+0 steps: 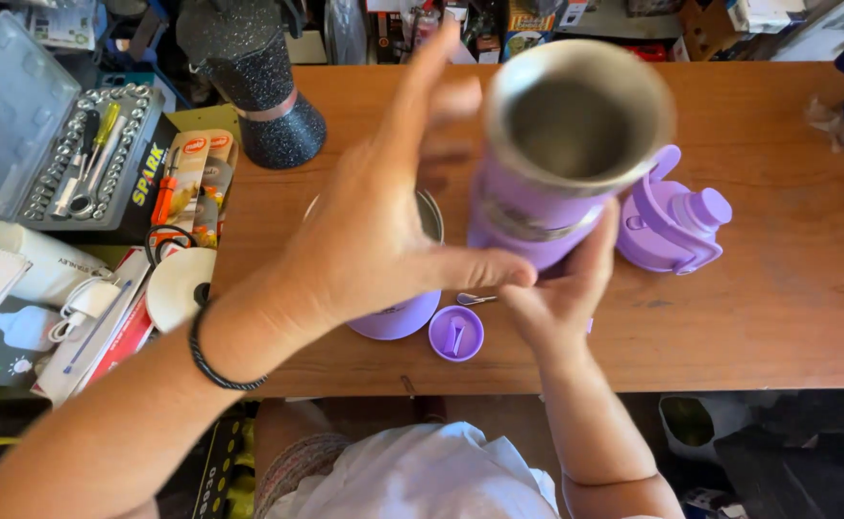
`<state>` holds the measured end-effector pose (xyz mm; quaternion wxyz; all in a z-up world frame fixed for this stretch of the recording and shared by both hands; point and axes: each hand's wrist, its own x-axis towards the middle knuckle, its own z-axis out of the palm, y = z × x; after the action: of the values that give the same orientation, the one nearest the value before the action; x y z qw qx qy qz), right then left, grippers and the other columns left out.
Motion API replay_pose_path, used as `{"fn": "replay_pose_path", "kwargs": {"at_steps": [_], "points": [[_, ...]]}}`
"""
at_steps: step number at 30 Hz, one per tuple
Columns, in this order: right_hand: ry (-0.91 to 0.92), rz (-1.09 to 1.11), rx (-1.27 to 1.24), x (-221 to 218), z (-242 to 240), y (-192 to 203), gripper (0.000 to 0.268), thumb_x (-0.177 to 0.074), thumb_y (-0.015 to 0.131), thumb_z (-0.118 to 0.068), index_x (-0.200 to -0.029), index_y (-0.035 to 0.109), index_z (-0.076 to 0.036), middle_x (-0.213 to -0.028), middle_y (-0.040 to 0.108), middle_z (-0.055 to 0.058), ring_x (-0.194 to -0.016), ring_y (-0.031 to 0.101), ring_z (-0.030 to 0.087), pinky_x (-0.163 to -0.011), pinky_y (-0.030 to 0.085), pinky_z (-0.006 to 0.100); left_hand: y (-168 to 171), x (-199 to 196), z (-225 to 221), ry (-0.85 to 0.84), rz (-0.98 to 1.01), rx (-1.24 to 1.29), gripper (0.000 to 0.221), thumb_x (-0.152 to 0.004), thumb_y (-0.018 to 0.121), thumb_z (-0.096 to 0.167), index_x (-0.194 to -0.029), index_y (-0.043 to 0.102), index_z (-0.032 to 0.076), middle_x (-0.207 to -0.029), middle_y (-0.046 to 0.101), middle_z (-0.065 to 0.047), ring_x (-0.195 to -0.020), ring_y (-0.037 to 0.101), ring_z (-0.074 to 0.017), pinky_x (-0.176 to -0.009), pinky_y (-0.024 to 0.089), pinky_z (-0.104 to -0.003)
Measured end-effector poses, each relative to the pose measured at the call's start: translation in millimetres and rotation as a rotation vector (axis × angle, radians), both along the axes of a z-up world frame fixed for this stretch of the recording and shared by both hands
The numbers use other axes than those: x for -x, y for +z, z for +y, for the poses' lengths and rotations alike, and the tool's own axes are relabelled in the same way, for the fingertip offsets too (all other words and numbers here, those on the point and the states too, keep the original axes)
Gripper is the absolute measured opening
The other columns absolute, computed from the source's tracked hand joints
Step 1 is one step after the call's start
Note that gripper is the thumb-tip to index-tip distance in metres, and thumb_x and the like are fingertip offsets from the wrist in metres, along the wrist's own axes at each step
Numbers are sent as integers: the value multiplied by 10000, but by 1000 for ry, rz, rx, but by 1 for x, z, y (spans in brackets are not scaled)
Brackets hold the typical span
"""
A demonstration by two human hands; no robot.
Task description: Assemble and disassemble a multi-part purple thermos set by nesting cups and fitting lids.
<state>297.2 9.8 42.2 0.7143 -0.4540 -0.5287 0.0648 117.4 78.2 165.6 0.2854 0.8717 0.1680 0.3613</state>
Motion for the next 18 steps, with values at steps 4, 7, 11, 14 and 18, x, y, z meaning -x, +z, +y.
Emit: {"fn": "replay_pose_path", "kwargs": {"at_steps": [4,7,11,14,18], "points": [[3,-211,24,21,1,11,903,-834,830,-368,-1510,350,-12,-1438,482,167,-1325,528,267,-1159,453,409,-20,2,-10,201,-78,42,829,-675,885,485,-1295,544,53,-1191,737,-109,-1084,714,-229,-906,544,-351],[241,-303,-19,-3,16,-6,1026,-825,789,-461,-1591,250,-39,-1535,390,168,-1451,460,301,-1248,423,460,-17,14,-11,210,-168,137,637,-683,922,326,-1181,656,32,-1147,746,-82,-1057,697,-167,-944,555,-308],[197,-368,166,-62,45,-25,971,-918,680,-523,-1627,187,-79,-1581,441,244,-1506,439,337,-1213,377,474,-2,41,-10,309,-137,22,509,-718,914,316,-1072,718,8,-1118,755,-89,-1046,674,-160,-951,529,-318],[-70,-562,842,-100,69,-60,1235,-701,850,-401,-1616,105,-37,-1703,164,199,-1556,107,454,-1217,155,571,-7,55,-8,286,-255,95,556,-700,932,219,-1125,653,-6,-1149,717,-112,-1082,666,-196,-974,565,-334],[-127,-797,1036,-104,94,-86,1300,-626,869,-485,-1599,156,-1,-1575,362,241,-1474,279,423,-1130,212,664,-7,59,-8,317,-230,16,564,-705,941,255,-1128,653,20,-1160,716,-100,-1105,663,-203,-1004,552,-350]]}}
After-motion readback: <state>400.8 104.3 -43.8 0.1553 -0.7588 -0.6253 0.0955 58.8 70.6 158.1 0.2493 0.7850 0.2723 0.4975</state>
